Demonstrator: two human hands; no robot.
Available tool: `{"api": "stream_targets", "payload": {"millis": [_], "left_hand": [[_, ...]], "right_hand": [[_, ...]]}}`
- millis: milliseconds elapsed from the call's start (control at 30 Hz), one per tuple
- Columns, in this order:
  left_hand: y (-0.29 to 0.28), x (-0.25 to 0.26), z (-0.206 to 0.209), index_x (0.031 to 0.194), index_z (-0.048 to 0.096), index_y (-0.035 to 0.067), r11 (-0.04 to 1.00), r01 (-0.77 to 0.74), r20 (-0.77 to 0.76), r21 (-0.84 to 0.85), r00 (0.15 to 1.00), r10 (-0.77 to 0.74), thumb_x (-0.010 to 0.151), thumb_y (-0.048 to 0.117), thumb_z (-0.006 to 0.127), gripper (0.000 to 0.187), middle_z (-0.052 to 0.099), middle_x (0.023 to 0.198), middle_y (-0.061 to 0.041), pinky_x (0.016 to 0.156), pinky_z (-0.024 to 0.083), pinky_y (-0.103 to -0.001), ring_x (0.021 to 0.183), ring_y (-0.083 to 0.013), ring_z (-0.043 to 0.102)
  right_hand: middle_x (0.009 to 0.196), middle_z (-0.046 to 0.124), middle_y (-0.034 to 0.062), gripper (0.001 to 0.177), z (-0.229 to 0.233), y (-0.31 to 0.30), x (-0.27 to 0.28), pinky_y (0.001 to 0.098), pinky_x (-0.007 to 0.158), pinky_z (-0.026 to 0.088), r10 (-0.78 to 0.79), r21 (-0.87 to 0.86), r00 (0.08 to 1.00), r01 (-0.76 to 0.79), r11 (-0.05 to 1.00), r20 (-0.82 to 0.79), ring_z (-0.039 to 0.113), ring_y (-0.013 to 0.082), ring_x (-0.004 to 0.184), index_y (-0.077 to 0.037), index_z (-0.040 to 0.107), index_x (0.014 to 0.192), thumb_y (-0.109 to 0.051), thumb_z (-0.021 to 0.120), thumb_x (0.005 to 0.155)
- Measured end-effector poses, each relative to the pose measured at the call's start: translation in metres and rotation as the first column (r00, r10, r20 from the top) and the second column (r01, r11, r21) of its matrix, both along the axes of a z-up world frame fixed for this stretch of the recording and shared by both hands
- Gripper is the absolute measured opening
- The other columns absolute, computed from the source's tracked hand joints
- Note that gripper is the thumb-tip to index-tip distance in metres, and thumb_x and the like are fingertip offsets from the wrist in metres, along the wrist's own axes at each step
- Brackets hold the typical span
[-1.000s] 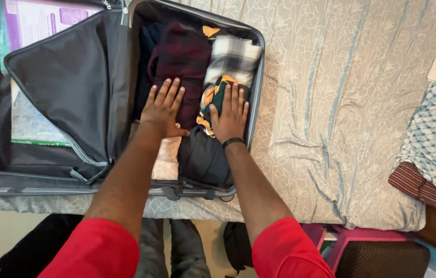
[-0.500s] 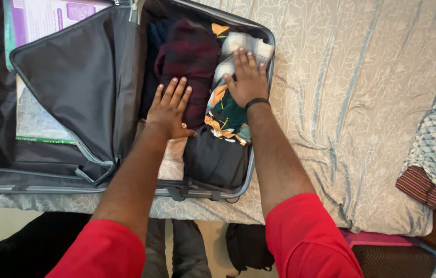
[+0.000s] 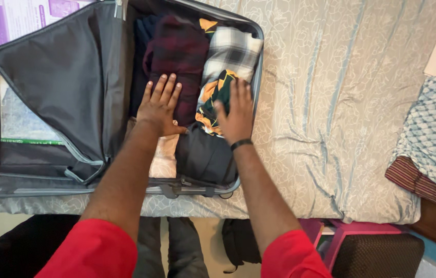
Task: The person folds a shirt and places it into an open suitcase on a bed, arranging it among other packed clothes.
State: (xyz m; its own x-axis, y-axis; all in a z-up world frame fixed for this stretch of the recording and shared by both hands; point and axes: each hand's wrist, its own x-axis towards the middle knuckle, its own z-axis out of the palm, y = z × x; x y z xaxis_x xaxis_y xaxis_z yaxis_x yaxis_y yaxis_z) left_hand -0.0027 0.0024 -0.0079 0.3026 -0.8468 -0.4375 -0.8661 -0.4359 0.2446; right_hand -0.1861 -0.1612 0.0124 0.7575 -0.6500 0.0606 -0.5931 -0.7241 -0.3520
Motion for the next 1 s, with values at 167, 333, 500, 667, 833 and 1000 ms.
{"api": "stream_targets", "payload": {"millis": [167, 333, 500, 667, 833, 1000], "left_hand": [[0.0, 0.0, -0.003, 0.165, 0.011, 0.012, 0.999, 0.0, 0.013, -0.036, 1.0, 0.0, 0.062, 0.081, 0.074, 0.14, -0.002, 0.173, -0.01, 0.125, 0.003, -0.053, 0.158, -0.0285, -0.003], [-0.001, -0.001, -0.004, 0.165, 0.011, 0.012, 0.999, 0.004, 0.011, -0.033, 1.0, -0.004, 0.061, 0.08, 0.075, 0.14, -0.002, 0.173, -0.011, 0.125, 0.003, -0.053, 0.158, -0.029, -0.003], [0.002, 0.0, 0.003, 0.164, 0.013, 0.011, 0.997, -0.016, -0.04, -0.08, 0.999, 0.012, 0.059, 0.08, 0.076, 0.14, 0.0, 0.172, -0.011, 0.125, 0.004, -0.053, 0.158, -0.0291, -0.002], [0.008, -0.006, 0.007, 0.151, 0.042, 0.002, 0.875, -0.108, -0.107, -0.472, 0.992, 0.065, 0.067, 0.066, 0.08, 0.113, 0.027, 0.161, -0.024, 0.119, 0.016, -0.058, 0.15, -0.0405, 0.023], [-0.021, -0.044, 0.009, 0.141, 0.061, 0.012, 0.693, -0.515, -0.493, -0.504, 0.831, 0.258, 0.092, 0.026, 0.073, 0.053, 0.064, 0.133, -0.013, 0.107, 0.049, -0.05, 0.123, -0.0362, 0.062], [-0.055, -0.072, 0.014, 0.146, 0.059, 0.015, 0.64, -0.546, -0.6, -0.541, 0.784, 0.161, 0.089, 0.009, 0.067, 0.057, 0.059, 0.132, -0.018, 0.097, 0.053, -0.048, 0.116, -0.04, 0.061]], "right_hand": [[0.167, 0.022, 0.0228, 0.112, 0.013, 0.035, -0.003, 0.0626, 0.115, 0.031, -0.007, 0.046, 0.99, 0.013, 0.999, -0.138, 0.023, 0.0506, 0.151, -0.01, 0.027, 0.16, -0.054, 0.084, 0.075], [0.166, 0.023, 0.0208, 0.114, 0.004, 0.037, 0.005, 0.0636, 0.111, 0.033, -0.059, 0.04, 0.979, 0.068, 0.997, -0.195, 0.024, 0.0498, 0.151, -0.014, 0.028, 0.159, -0.046, 0.088, 0.068], [0.167, 0.027, 0.0193, 0.106, -0.022, 0.033, 0.003, 0.0579, 0.116, 0.036, -0.063, -0.025, 0.993, 0.061, 0.998, -0.105, 0.028, 0.0504, 0.15, -0.015, 0.032, 0.16, -0.032, 0.087, 0.072], [0.169, 0.027, 0.0196, 0.103, -0.042, 0.024, -0.009, 0.0552, 0.126, 0.034, -0.009, -0.011, 1.0, 0.009, 1.0, 0.002, 0.029, 0.05, 0.152, -0.014, 0.032, 0.163, -0.022, 0.087, 0.076], [0.172, 0.018, 0.0185, 0.101, -0.024, 0.03, -0.014, 0.059, 0.122, 0.029, -0.001, 0.058, 0.987, 0.01, 0.998, -0.161, 0.021, 0.0487, 0.156, -0.014, 0.026, 0.165, -0.04, 0.079, 0.083], [0.172, 0.006, 0.0186, 0.107, -0.001, 0.034, -0.015, 0.0622, 0.121, 0.019, 0.025, 0.136, 0.946, 0.02, 0.991, -0.323, 0.008, 0.0431, 0.158, -0.013, 0.02, 0.163, -0.057, 0.072, 0.08]]}}
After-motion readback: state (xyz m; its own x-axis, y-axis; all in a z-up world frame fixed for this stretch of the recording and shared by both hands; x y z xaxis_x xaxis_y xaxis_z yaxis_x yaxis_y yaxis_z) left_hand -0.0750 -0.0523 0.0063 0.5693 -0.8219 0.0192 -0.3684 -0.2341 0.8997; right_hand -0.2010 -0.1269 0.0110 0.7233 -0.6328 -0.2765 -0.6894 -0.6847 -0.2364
